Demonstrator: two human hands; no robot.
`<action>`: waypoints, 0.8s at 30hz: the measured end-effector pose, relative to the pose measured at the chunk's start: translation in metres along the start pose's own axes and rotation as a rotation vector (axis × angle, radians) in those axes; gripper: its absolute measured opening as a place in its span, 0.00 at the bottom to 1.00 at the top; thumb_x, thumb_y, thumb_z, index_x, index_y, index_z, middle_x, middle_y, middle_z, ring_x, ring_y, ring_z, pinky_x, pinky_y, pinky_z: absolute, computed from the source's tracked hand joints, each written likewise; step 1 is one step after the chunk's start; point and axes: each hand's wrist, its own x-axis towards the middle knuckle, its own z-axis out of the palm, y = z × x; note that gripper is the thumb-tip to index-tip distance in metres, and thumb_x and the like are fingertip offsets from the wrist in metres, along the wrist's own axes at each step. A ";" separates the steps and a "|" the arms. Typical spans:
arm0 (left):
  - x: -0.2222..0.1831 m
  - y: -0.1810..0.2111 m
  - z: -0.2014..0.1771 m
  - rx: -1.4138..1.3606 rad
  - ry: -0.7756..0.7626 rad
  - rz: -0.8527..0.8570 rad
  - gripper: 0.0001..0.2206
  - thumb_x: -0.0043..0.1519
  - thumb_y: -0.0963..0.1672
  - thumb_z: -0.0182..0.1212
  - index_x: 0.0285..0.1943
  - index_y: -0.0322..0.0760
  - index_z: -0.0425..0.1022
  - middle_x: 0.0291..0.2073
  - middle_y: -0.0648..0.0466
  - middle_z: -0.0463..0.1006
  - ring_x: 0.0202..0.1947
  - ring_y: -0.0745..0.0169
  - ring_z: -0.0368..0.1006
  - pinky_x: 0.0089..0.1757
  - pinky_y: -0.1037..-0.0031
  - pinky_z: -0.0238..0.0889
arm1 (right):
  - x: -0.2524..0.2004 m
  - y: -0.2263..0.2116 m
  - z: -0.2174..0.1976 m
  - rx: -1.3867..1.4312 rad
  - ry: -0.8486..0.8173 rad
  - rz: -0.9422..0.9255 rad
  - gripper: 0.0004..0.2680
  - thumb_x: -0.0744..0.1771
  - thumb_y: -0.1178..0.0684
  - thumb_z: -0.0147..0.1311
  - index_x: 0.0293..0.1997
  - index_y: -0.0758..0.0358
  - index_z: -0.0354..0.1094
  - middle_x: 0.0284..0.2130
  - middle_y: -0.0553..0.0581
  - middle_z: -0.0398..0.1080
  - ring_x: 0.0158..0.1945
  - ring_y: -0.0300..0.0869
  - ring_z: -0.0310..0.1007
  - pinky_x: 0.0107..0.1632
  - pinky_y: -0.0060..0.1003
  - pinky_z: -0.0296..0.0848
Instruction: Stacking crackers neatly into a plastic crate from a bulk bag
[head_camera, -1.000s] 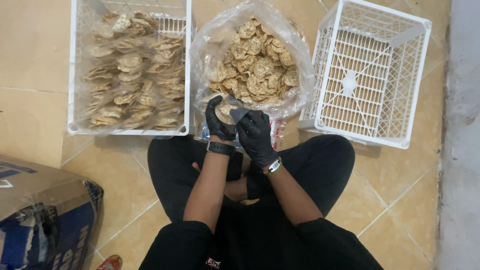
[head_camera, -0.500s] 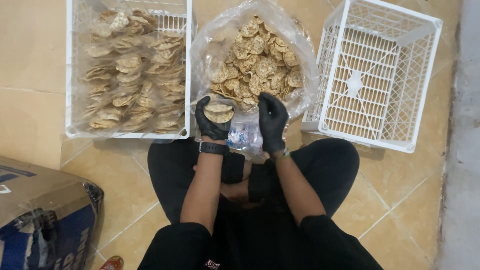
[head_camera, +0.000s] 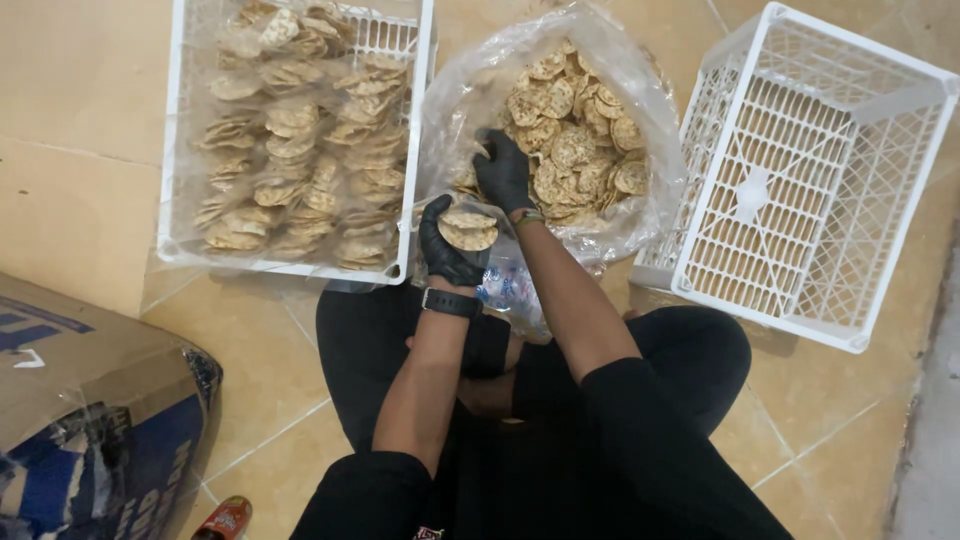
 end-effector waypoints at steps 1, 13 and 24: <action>-0.005 -0.001 0.003 -0.002 -0.001 0.013 0.15 0.48 0.44 0.70 0.42 0.33 0.76 0.37 0.45 0.80 0.38 0.41 0.78 0.45 0.48 0.72 | 0.008 0.022 0.009 -0.020 0.093 -0.096 0.17 0.61 0.49 0.66 0.54 0.45 0.72 0.42 0.51 0.79 0.52 0.47 0.79 0.57 0.41 0.76; -0.008 -0.021 0.006 -0.043 0.011 0.085 0.14 0.47 0.42 0.71 0.41 0.33 0.76 0.35 0.46 0.80 0.33 0.46 0.79 0.43 0.54 0.76 | -0.208 -0.074 -0.158 0.575 0.562 -0.584 0.09 0.59 0.69 0.70 0.36 0.68 0.76 0.34 0.64 0.77 0.44 0.53 0.79 0.53 0.45 0.76; -0.056 -0.051 0.028 0.019 0.003 0.098 0.16 0.47 0.40 0.69 0.44 0.40 0.72 0.35 0.48 0.77 0.31 0.43 0.78 0.36 0.50 0.76 | -0.237 -0.093 -0.161 0.047 0.506 -0.790 0.06 0.61 0.60 0.71 0.36 0.51 0.81 0.36 0.49 0.80 0.43 0.47 0.77 0.54 0.38 0.67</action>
